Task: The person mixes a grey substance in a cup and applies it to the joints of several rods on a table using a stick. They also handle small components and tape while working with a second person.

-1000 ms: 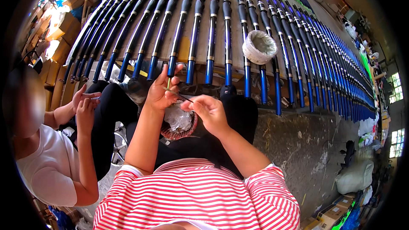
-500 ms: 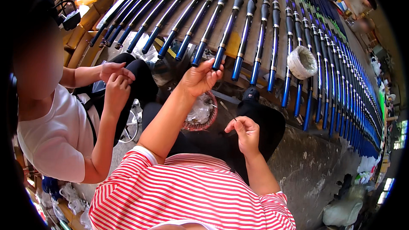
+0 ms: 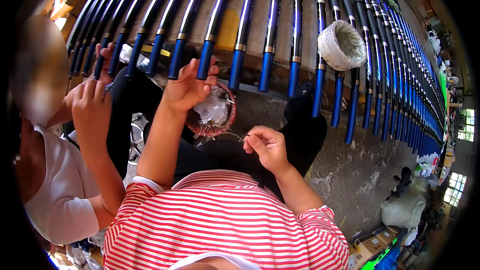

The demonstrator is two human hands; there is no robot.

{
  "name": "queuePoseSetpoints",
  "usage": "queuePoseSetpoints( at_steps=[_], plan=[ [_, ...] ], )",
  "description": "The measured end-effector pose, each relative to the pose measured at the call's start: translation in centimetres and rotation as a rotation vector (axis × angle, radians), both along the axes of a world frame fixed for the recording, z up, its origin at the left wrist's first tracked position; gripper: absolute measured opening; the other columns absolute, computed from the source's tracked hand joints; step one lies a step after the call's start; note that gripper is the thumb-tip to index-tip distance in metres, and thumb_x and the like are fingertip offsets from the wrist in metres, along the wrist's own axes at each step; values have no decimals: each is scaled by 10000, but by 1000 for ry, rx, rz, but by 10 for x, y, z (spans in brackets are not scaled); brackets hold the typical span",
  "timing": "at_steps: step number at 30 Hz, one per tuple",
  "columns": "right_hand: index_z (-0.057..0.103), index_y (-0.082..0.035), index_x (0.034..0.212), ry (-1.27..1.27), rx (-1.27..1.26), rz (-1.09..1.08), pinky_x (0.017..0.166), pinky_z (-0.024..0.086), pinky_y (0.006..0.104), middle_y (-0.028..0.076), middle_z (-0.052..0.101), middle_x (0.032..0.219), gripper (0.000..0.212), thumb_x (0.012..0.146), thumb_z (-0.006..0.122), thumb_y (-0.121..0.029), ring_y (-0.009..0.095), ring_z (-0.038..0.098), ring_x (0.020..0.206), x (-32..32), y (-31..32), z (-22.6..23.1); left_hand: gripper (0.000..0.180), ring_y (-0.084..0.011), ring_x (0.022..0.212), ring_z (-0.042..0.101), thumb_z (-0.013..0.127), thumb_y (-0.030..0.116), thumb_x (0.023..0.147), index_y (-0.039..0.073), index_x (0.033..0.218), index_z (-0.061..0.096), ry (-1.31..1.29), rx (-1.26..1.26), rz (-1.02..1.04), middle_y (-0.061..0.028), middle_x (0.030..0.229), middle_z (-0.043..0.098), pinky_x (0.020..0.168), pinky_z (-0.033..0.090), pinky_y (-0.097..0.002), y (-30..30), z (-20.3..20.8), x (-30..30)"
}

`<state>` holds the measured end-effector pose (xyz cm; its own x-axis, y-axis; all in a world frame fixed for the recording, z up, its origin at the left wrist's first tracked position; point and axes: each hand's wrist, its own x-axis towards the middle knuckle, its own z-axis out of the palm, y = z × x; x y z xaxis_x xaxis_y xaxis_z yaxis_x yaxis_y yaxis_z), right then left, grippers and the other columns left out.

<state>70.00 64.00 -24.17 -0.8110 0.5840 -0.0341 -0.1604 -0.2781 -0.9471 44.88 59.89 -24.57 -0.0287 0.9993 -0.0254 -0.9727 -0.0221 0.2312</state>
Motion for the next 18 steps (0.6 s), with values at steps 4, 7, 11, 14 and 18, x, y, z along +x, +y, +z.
queuePoseSetpoints(
  at_steps=[4,7,11,14,18],
  plan=[
    [586,12,805,-70,113,64,488,382,182,39,552,676,124,843,576,-106,69,495,545,3,23,11,382,-258,838,590,485,266,880,-22,1131,484,33,-93,36,-142,956,593,681,524,-296,-2,-30,1],
    [595,12,788,-133,159,118,480,355,181,29,548,668,129,838,584,-106,60,471,537,12,36,16,299,-237,729,619,494,214,872,-18,1059,514,-64,-275,146,-122,855,615,615,518,-284,-5,-59,7],
    [602,20,783,-195,198,207,525,379,194,41,579,700,141,830,595,-113,71,493,590,34,51,17,203,-187,671,596,505,162,863,-9,965,549,-174,-366,340,-84,819,611,592,506,-240,-22,-102,23],
    [602,21,786,-214,247,316,554,412,196,57,608,732,149,828,598,-123,86,539,624,55,64,19,159,-148,639,571,510,142,855,7,920,565,-238,-492,499,-39,751,594,572,489,-215,-41,-122,63],
    [604,18,789,-199,316,413,546,414,197,59,609,726,151,831,595,-127,89,543,616,86,78,24,144,-136,618,556,503,144,856,20,891,567,-313,-628,571,-23,712,578,549,475,-203,-71,-161,128]
  ],
)
